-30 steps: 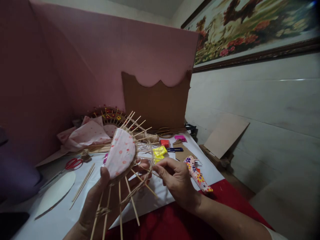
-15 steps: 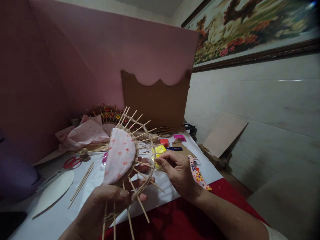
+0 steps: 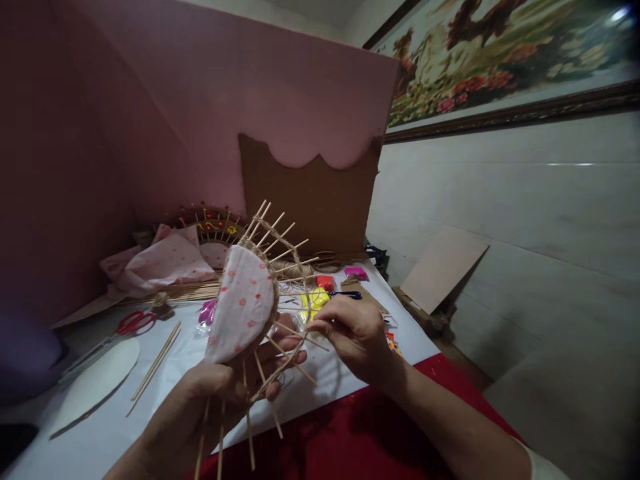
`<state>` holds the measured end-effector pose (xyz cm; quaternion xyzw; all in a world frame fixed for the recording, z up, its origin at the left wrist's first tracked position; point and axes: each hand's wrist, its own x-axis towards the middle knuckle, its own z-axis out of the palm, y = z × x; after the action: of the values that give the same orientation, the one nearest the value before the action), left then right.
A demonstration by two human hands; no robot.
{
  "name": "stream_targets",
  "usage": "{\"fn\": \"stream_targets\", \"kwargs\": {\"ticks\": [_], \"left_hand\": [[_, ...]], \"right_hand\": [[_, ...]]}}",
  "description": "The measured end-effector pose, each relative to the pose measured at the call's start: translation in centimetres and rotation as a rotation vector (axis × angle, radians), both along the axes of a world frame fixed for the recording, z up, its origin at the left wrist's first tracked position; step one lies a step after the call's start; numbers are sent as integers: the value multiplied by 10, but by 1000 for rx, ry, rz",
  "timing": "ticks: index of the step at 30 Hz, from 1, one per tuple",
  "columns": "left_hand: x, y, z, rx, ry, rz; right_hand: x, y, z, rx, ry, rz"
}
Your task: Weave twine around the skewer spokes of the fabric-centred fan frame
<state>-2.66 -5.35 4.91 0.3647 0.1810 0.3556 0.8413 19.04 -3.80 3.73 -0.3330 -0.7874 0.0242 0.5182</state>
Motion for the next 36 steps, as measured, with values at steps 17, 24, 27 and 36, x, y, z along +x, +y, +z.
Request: {"fn": "stream_targets", "kwargs": {"ticks": [17, 24, 27, 36], "left_hand": [[-8, 6, -10, 39, -47, -110], [-11, 3, -4, 70, -112, -107], [-9, 1, -3, 78, -126, -144], [-7, 3, -8, 58, -75, -161]], "right_hand": [[19, 23, 0, 46, -16, -174], [9, 28, -13, -211, 279, -59], [2, 28, -18, -324, 366, 56], [6, 30, -14, -323, 305, -7]]}}
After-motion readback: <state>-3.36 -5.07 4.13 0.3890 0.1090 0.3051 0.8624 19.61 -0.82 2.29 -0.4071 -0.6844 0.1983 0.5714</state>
